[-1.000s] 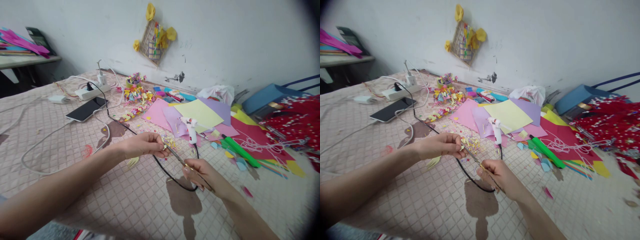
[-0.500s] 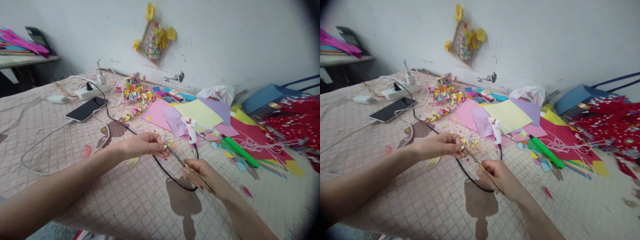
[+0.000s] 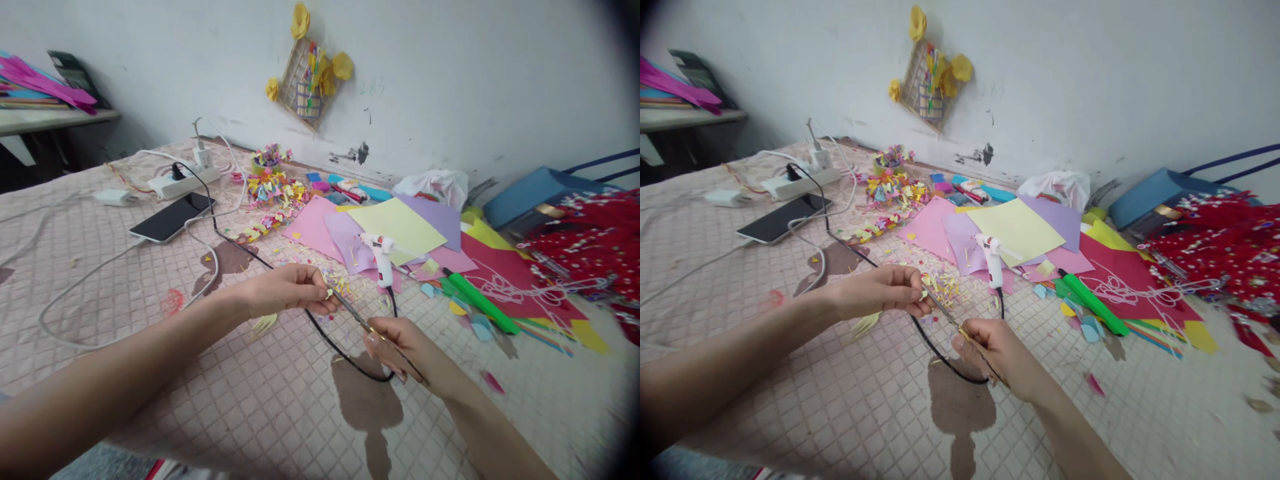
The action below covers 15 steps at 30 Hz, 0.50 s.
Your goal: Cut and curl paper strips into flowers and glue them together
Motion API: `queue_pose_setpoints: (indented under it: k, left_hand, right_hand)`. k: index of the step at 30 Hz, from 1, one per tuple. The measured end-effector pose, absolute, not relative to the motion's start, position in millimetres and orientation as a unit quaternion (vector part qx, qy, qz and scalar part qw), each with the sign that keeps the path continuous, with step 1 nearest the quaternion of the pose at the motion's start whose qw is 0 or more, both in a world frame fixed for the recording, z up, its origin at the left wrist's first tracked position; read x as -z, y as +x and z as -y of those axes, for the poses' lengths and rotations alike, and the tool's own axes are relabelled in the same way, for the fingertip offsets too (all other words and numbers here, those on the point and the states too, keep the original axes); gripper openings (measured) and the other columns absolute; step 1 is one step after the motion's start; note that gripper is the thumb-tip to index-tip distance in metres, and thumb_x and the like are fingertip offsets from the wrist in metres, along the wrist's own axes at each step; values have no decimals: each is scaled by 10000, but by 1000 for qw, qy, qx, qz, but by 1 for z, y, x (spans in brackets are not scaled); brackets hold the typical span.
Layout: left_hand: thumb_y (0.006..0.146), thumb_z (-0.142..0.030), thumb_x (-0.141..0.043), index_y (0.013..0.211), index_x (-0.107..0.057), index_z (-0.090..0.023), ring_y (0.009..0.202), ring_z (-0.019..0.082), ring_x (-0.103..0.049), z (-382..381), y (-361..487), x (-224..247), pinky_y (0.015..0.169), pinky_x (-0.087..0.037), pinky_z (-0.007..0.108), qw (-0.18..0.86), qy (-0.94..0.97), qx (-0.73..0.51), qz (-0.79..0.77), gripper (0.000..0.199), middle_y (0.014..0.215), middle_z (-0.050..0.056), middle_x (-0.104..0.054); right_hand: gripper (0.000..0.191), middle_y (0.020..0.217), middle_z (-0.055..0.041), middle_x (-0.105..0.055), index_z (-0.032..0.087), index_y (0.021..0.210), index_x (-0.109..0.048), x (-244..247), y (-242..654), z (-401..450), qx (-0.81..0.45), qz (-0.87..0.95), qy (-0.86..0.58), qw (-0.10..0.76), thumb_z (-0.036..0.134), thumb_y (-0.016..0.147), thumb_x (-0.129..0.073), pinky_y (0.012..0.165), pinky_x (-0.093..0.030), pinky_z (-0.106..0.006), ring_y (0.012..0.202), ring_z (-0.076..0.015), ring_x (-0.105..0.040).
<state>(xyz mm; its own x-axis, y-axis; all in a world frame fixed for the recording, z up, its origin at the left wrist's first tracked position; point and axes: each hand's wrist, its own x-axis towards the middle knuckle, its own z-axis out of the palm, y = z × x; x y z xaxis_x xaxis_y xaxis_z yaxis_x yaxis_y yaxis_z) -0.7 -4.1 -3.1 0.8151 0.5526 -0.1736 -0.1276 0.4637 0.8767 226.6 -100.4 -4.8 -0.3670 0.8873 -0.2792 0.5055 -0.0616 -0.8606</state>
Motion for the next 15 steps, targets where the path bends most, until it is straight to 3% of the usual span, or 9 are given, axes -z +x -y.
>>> queue_pose_setpoints:
  k: [15]
  left_hand:
    - [717, -203, -729, 724, -527, -112, 769, 119, -677, 3, -2, 3, 748, -510, 234, 827, 480, -202, -213, 221, 810, 63, -703]
  right_hand:
    - [531, 492, 62, -359, 182, 629, -413, -4, 220, 100, -540, 645, -505, 190, 687, 795, -414, 410, -202, -213, 427, -65, -290]
